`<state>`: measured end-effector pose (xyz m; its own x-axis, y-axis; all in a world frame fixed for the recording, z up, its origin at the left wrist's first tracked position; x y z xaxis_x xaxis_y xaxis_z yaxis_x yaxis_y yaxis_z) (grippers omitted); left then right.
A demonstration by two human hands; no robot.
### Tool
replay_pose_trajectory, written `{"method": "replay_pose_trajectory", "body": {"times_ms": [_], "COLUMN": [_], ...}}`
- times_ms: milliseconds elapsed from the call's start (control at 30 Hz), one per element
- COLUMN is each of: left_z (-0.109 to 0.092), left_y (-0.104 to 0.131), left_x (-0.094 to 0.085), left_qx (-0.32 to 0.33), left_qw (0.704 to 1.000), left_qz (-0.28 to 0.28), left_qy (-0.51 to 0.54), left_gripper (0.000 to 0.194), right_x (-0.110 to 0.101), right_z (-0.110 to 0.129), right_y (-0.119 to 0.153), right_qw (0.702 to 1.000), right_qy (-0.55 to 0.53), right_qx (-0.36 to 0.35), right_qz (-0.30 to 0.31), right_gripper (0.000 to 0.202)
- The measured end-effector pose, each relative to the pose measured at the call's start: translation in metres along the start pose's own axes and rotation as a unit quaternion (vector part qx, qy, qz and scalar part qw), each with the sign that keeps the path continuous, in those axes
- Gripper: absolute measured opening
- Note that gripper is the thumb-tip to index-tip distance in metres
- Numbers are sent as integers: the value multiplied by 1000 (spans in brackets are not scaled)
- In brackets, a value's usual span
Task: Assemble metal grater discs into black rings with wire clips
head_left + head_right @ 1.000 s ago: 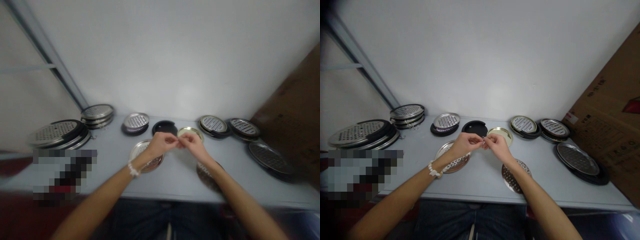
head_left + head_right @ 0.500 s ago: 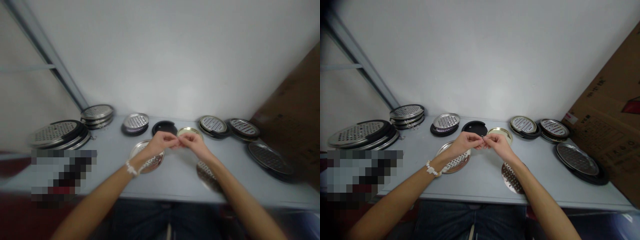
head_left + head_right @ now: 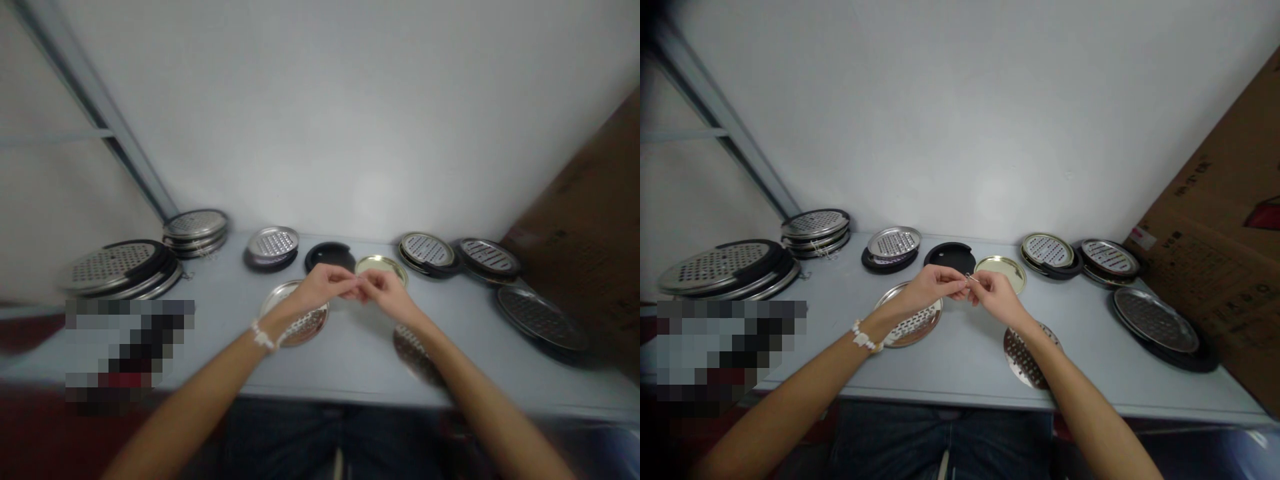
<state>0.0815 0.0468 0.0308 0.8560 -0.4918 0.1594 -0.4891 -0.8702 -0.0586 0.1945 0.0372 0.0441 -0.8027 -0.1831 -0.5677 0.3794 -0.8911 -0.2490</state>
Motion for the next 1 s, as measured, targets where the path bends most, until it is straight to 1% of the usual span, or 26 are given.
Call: {"method": "replay_pose_trajectory", "body": {"times_ms": [200,333,500,833,1000], "left_z": [-6,-6,-4,-1,-2], "left_y": [4,4,2,1,1], "left_x": [2,1,-1,-4,-4], "left_qx": [10,17,21,29,35], "left_qw": [999,999,999,998,996], "left_qz": [-10,-7,-2,-4,-3], "left_qy": [-30,-31,-28,-59,-88], "left_gripper": [21,17,18,21,23], "right_x": [2,3,2,3,3], "right_z": [-2,-3,-2,-4,-3], "right_y": [0,1,2,2,2], "right_qw": [1000,999,999,999,998], "right_qy": [22,30,36,44,56], "right_qx": [4,10,16,24,8], "right_qz": [6,5,2,-2,-6], "right_gripper": [52,50,46,41,40]}}
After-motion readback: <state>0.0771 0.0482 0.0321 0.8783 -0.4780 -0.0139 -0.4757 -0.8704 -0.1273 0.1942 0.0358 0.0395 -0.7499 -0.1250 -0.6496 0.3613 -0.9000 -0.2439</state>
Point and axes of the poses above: each hand's wrist, its own y-axis away from the middle knuckle, its own x-axis out of the palm, z = x × y, the point moved 9 cm from there along -y, towards the middle knuckle, and after that the axes turned 13 degrees about y, right-handed, at the moved point
